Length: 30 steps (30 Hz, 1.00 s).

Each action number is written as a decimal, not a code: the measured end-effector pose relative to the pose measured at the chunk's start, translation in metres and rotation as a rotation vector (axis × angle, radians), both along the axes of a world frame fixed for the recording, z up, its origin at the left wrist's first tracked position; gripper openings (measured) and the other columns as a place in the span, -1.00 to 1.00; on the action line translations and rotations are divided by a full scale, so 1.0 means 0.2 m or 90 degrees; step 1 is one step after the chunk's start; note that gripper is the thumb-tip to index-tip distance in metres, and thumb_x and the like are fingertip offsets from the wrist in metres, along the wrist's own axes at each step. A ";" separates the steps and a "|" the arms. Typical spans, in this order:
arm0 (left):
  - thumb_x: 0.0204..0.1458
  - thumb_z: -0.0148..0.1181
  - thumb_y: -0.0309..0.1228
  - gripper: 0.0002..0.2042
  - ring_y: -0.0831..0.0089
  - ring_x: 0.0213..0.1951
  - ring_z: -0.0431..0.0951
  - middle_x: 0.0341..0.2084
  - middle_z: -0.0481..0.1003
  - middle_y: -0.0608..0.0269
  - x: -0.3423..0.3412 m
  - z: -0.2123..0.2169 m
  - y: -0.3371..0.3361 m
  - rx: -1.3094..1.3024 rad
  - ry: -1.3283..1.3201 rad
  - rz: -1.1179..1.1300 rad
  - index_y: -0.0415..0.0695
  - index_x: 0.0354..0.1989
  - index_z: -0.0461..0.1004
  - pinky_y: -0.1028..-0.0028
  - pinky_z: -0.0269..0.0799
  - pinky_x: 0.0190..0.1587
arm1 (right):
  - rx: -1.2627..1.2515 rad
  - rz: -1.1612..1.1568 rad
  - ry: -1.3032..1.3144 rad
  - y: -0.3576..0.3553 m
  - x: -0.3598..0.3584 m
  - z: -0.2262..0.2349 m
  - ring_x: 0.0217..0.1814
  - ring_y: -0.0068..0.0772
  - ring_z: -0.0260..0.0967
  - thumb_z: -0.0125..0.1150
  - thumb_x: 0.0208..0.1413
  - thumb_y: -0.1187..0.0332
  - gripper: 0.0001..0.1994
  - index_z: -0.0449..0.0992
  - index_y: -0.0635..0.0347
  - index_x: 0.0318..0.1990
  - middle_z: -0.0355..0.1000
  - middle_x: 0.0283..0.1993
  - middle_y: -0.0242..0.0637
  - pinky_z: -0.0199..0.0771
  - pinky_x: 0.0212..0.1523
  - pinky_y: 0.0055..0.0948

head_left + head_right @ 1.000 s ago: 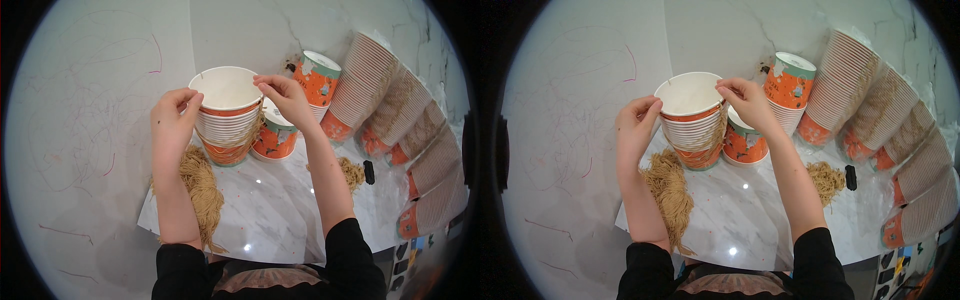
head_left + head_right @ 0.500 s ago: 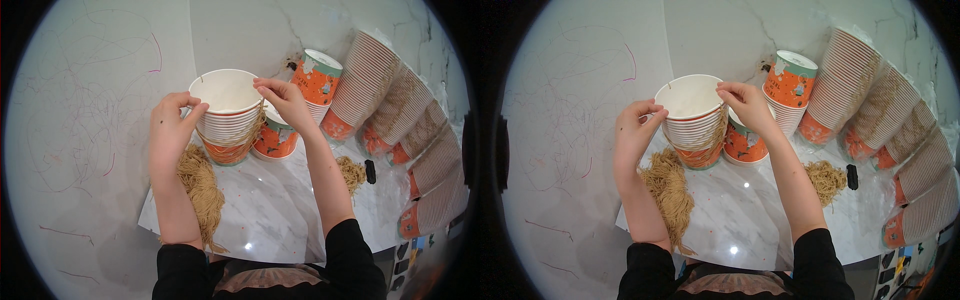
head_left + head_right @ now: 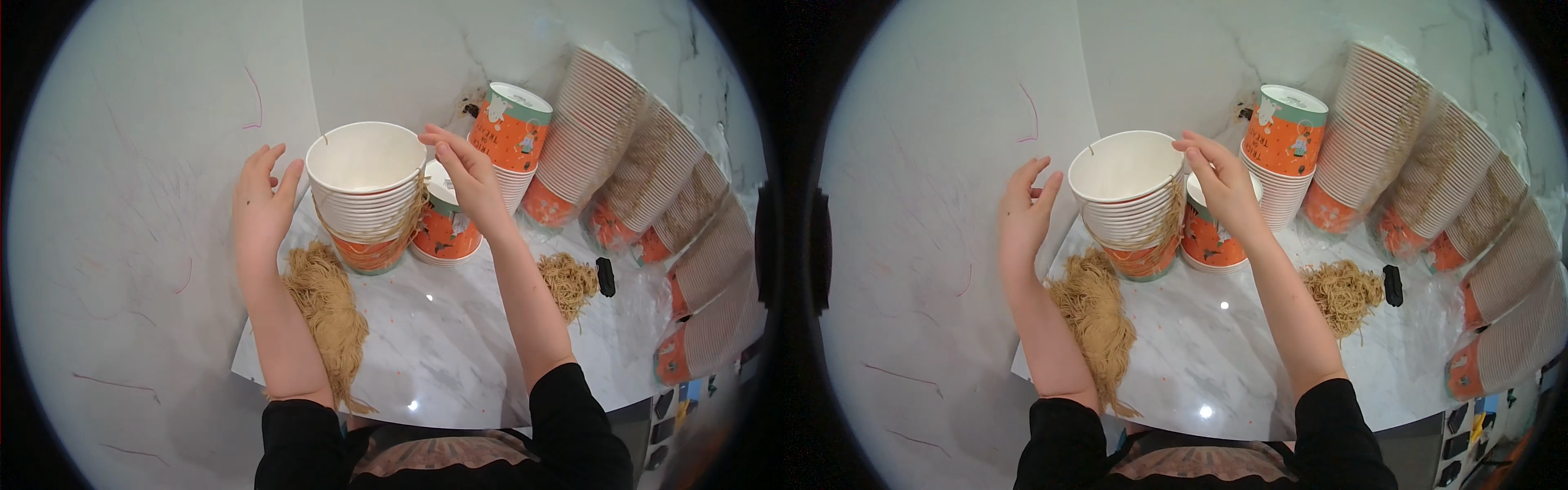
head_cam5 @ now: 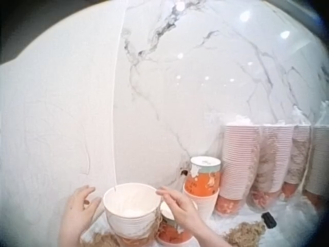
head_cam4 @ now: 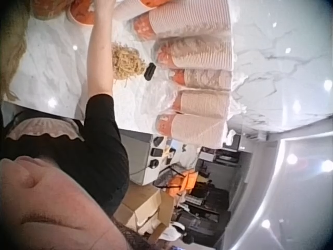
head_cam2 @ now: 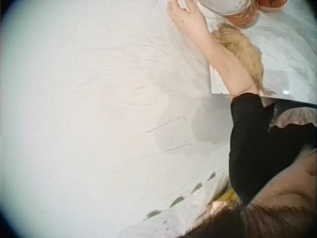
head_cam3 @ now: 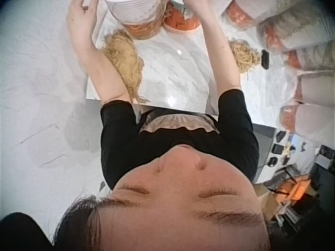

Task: Threading elastic strings through pre-punched holes in paper cups for product assembly.

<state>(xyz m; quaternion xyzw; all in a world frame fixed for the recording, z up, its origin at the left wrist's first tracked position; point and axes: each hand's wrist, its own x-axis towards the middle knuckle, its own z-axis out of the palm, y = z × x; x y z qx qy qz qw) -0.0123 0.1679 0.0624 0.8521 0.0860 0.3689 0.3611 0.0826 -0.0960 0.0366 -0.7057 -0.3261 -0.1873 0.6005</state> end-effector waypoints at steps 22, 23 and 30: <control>0.05 0.37 -0.44 -0.77 0.52 -0.28 0.59 -0.34 0.65 0.21 0.51 -0.08 0.07 -0.305 -0.005 -0.186 -0.29 -0.15 0.68 0.51 0.48 -0.19 | -0.024 -0.146 -0.146 0.05 -0.17 -0.04 -0.09 -0.24 0.55 0.33 0.18 0.41 -0.86 0.64 0.31 -0.20 0.55 -0.12 -0.20 0.51 -0.06 -0.36; 0.05 0.36 -0.44 -0.77 0.51 -0.29 0.59 -0.33 0.65 0.21 0.51 -0.08 0.08 -0.311 0.002 -0.184 -0.29 -0.15 0.68 0.51 0.48 -0.20 | -0.023 -0.143 -0.146 0.05 -0.17 -0.04 -0.09 -0.24 0.55 0.34 0.18 0.42 -0.86 0.64 0.31 -0.20 0.55 -0.12 -0.20 0.51 -0.06 -0.35; 0.09 0.33 -0.41 -0.78 0.52 -0.28 0.59 -0.33 0.65 0.23 0.51 -0.08 0.06 -0.335 0.006 -0.206 -0.27 -0.15 0.68 0.51 0.47 -0.17 | -0.021 -0.134 -0.204 0.03 -0.17 -0.05 -0.10 -0.17 0.53 0.33 0.16 0.44 -0.85 0.62 0.28 -0.14 0.54 -0.13 -0.20 0.52 -0.06 -0.31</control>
